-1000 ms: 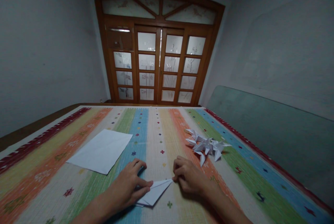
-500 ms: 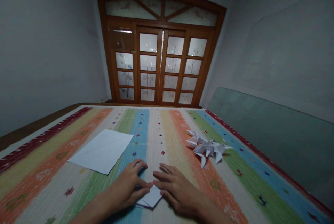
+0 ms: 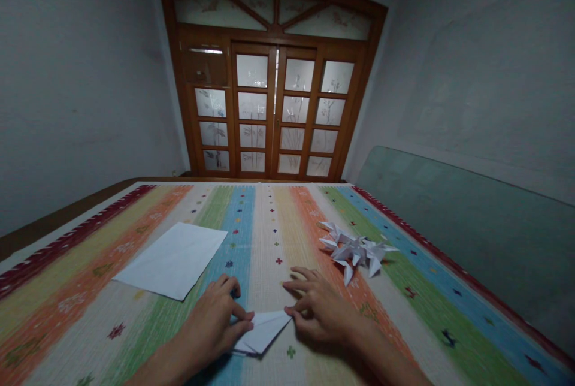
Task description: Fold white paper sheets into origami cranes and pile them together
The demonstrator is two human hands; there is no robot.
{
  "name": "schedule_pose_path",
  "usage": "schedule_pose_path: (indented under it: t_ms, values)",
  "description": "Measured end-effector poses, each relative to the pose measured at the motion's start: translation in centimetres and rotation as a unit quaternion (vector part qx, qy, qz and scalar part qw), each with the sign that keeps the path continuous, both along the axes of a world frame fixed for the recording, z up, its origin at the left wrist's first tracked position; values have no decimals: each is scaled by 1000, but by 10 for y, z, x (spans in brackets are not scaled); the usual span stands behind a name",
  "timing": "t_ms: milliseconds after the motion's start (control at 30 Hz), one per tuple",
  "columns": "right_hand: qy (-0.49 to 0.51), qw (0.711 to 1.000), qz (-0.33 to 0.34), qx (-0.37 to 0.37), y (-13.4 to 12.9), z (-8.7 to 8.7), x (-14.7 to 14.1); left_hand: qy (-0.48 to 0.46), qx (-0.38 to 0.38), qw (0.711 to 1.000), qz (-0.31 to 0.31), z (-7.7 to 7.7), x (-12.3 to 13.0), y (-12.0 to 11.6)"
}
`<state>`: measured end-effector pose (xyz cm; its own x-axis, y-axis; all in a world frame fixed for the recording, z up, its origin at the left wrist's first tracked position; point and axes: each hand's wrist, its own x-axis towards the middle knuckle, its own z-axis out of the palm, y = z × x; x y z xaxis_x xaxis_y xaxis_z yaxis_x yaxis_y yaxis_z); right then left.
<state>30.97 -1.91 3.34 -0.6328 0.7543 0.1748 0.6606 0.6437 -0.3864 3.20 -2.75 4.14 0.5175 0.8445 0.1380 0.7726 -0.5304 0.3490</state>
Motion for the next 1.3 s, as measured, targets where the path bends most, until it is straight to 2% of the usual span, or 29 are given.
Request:
schedule_pose_path:
  t_ms: [133, 233, 333, 467, 667, 900, 1100, 1300]
  values:
    - [7, 1000, 1, -8, 5, -3, 8, 13, -1, 1000, 7, 4, 1, -3]
    - [13, 1000, 7, -5, 5, -4, 8, 33, 27, 999, -2, 4, 5, -11]
    - [20, 1000, 19, 0, 2, -3, 4, 52, 59, 997, -18, -1, 13, -23]
    - [27, 999, 33, 14, -3, -2, -4, 71, 27, 997, -10, -11, 26, -33]
    - [8, 998, 22, 50, -5, -9, -7, 21, 20, 1000, -4, -24, 27, -31]
    - [0, 996, 53, 77, -5, -21, -11, -34, 31, 998, -42, -28, 24, -29]
    - [7, 999, 23, 42, -8, -26, -15, -59, 31, 997, -34, -29, 27, -29]
    - [64, 998, -6, -3, -7, -30, -15, -88, -3, 996, -11, -29, 23, -24]
